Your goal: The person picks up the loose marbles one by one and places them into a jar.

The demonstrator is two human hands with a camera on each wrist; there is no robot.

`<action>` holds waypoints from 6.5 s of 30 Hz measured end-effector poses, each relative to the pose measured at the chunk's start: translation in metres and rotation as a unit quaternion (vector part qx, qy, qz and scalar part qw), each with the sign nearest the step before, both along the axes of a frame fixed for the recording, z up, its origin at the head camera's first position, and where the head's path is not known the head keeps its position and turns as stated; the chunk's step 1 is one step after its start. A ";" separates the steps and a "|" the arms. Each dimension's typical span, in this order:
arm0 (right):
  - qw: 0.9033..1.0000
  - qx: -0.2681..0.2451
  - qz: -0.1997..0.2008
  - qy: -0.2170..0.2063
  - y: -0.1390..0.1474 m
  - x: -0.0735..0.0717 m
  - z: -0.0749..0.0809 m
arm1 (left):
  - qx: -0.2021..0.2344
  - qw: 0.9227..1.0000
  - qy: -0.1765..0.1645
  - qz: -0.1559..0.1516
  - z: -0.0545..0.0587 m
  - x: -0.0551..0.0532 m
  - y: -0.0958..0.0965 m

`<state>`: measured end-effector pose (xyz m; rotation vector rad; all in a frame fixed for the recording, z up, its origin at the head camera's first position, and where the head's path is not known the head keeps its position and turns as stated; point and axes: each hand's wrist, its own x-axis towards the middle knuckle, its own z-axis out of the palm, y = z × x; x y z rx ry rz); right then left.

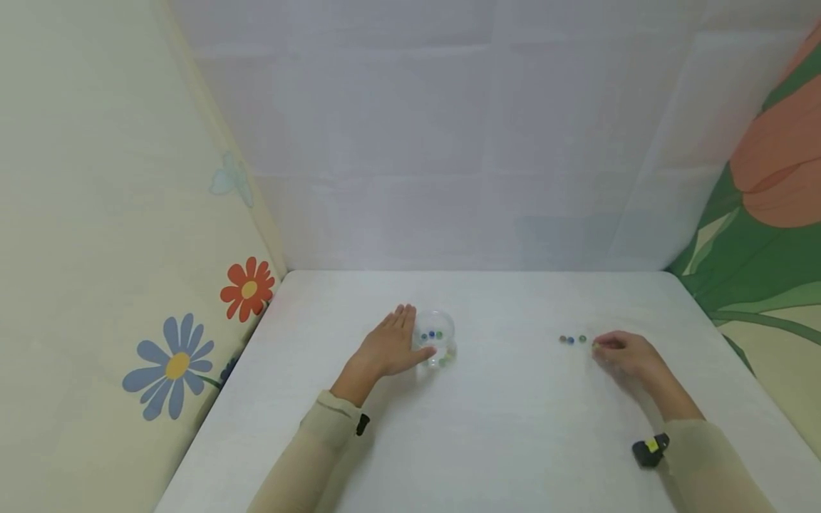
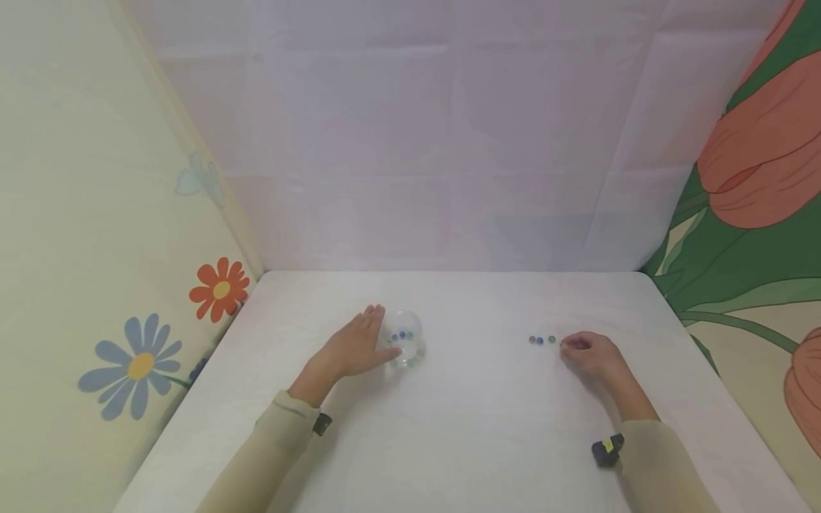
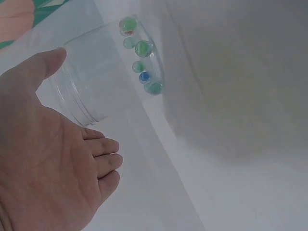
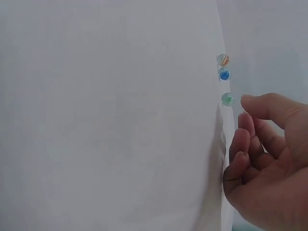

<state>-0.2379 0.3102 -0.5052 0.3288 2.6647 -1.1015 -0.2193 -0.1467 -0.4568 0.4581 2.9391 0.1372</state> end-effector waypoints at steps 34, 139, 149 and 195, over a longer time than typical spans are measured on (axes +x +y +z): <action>0.988 -0.085 0.075 0.108 -0.048 0.029 0.031 | 0.008 1.000 -0.001 -0.005 0.002 0.002 -0.001; 0.955 -0.196 0.198 0.102 -0.239 -0.008 0.045 | 0.007 1.000 -0.012 -0.005 0.006 -0.001 0.002; 0.953 -0.198 0.204 0.101 -0.232 -0.004 0.048 | 0.004 1.000 -0.013 -0.005 0.006 -0.001 0.002; 0.965 -0.079 0.220 0.117 -0.076 0.005 0.027 | 0.007 1.000 -0.009 -0.001 0.003 0.002 0.004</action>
